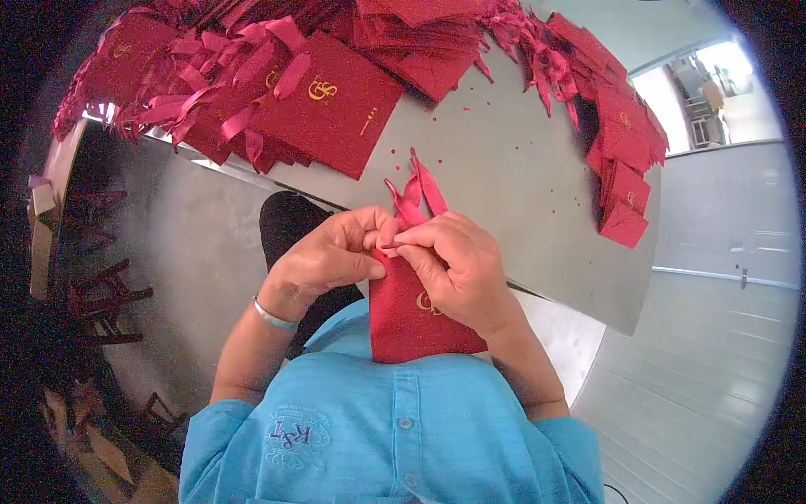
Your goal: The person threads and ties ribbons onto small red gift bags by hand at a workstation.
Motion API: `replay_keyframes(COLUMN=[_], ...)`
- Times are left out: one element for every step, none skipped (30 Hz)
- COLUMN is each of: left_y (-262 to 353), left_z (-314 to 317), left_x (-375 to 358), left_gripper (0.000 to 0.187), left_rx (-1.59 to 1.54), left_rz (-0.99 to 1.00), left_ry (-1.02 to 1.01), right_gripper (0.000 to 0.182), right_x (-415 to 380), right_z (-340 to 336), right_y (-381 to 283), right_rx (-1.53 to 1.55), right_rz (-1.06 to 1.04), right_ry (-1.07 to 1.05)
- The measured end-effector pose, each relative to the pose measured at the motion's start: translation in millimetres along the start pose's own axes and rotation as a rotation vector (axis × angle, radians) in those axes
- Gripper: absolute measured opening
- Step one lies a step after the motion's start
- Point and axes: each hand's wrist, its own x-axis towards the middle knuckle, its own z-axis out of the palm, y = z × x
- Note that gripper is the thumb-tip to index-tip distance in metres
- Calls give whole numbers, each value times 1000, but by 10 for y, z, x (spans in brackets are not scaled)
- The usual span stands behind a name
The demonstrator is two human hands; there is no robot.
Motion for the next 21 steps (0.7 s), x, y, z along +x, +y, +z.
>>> replay_keyframes(left_y=[-10, -1, 50, 79, 71, 48, 29, 19, 8, -1, -5, -5, -3, 13, 39, 51, 40, 18, 3, -1, -1], left_z=[-13, -10, 34, 55, 42, 15, -6, -18, -27, -37, -47, -57, -65, -69, -72, -73, -74, -79, -81, -85, -88], left_x=[5, -6, -21, -30, -33, -34, -36, -32, -22, -15, -11, -6, -3, -10, -22, -29, -26, -21, -16, -14, -17], left_gripper=[32, 32, 32, 33, 33, 34, 34, 34, 34, 34, 34, 33, 32, 32, 35, 37, 37, 37, 38, 38, 38], left_rx=[12, 11, -7, -24, -24, -14, -5, -6, 1, 9, 8, 23, 38, 38, 55, 72, 71, 63, 56, 56, 64], left_rz=[9, 8, -17, -42, -43, -44, -45, -44, -43, -43, -42, -35, -30, -30, -49, -68, -69, -49, -28, -28, -29], left_ry=[-23, -23, 26, 75, 75, 107, 140, 142, 147, 152, 154, 143, 131, 132, 108, 83, 83, 71, 58, 57, 55], right_gripper=[8, 8, 8, 8, 8, 8, 8, 8, 8, 8, 8, 8, 8, 8, 8, 8, 9, 9, 9, 9, 9], right_x=[6, 12, 18, 21, 21, 17, 15, 13, 14, 16, 19, 14, 0, -8, -4, 0, 3, 6, 14, 18, 12], right_z=[-9, -19, -35, -54, -68, -75, -82, -82, -75, -65, -58, -49, -37, -32, -35, -38, -38, -32, -25, -18, -11], right_y=[-6, -14, -32, -54, -64, -53, -40, -32, -32, -36, -38, -26, -5, 4, -3, -17, -26, -29, -28, -27, -22], right_rx=[-3, -6, -5, -1, 4, 4, 18, 32, 33, 15, -2, -1, -9, -16, -16, -11, -7, -7, -33, -58, -59], right_rz=[2, 4, 5, 63, 122, 121, 141, 160, 159, 165, 170, 169, 181, 193, 193, 196, 199, 200, 170, 139, 139], right_ry=[-10, -21, -21, -10, 1, 1, -10, -22, -24, -19, -14, -16, -8, 1, 1, 2, 2, 2, -9, -19, -19])
